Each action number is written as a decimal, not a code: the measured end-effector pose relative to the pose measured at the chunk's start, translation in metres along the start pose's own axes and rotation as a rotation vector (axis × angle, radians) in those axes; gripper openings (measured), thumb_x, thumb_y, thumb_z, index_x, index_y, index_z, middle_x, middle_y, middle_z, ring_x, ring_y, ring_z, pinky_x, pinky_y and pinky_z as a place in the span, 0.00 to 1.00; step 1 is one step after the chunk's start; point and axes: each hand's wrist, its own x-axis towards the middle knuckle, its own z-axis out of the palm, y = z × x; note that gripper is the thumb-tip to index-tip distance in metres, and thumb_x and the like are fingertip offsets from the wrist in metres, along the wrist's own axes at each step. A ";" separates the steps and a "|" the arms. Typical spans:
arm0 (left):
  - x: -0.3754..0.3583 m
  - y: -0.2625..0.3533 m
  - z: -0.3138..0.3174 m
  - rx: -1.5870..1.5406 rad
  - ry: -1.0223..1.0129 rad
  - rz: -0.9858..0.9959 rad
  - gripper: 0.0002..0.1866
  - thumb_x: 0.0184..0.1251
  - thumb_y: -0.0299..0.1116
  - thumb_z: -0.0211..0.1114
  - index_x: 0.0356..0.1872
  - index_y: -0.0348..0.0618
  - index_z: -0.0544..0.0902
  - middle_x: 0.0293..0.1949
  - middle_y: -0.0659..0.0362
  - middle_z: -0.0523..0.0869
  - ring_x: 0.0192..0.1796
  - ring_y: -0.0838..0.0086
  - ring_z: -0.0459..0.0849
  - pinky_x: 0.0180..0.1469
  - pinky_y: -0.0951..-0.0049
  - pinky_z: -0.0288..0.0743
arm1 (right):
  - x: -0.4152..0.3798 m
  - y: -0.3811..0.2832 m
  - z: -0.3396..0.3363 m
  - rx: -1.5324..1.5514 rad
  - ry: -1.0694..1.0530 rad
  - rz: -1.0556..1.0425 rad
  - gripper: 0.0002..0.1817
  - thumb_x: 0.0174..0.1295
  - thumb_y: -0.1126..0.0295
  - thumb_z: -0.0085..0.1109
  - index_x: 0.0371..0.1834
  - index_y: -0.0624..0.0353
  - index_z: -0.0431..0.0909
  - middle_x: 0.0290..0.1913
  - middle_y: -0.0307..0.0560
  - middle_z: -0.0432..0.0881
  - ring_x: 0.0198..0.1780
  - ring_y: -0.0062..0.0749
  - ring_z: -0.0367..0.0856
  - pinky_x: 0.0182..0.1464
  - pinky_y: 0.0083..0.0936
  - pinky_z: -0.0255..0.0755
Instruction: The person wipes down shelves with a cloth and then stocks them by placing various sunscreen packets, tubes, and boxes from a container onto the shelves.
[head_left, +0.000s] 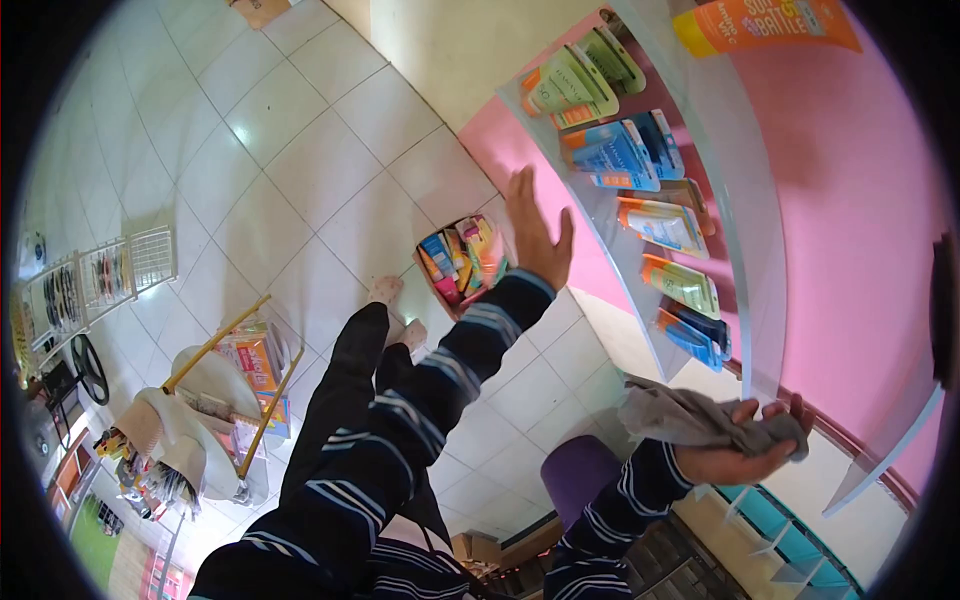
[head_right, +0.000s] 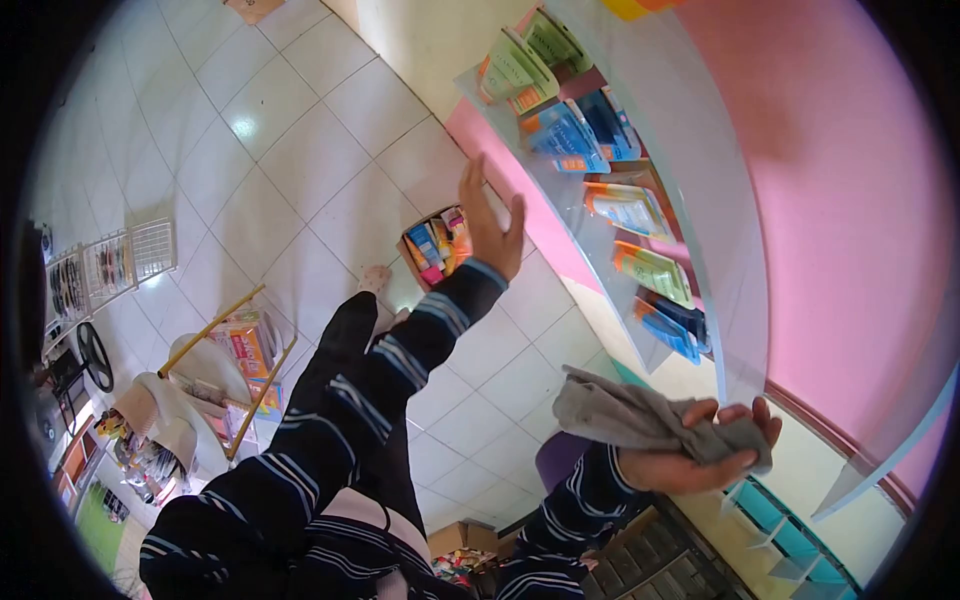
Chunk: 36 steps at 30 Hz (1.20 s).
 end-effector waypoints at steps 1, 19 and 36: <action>-0.016 -0.008 -0.013 0.042 -0.015 -0.060 0.30 0.52 0.29 0.53 0.56 0.31 0.53 0.55 0.45 0.57 0.58 0.55 0.55 0.59 0.65 0.47 | -0.003 -0.001 -0.009 -0.007 0.005 0.013 0.22 0.59 0.56 0.33 0.41 0.67 0.63 0.35 0.42 0.64 0.32 0.16 0.62 0.18 0.10 0.53; -0.166 -0.162 -0.180 -0.513 -0.653 -1.269 0.16 0.50 0.22 0.59 0.42 0.37 0.71 0.28 0.59 0.78 0.31 0.77 0.77 0.30 0.80 0.72 | -0.303 0.272 -0.045 0.026 -0.718 1.014 0.17 0.58 0.59 0.41 0.39 0.61 0.73 0.38 0.42 0.76 0.36 0.25 0.74 0.32 0.17 0.65; -0.160 -0.233 -0.179 -0.464 -0.149 -1.227 0.09 0.49 0.22 0.56 0.34 0.39 0.71 0.23 0.59 0.76 0.22 0.75 0.75 0.24 0.78 0.70 | -0.334 0.341 0.006 -0.043 -0.190 0.873 0.04 0.53 0.77 0.48 0.28 0.68 0.70 0.23 0.46 0.74 0.19 0.24 0.74 0.22 0.19 0.71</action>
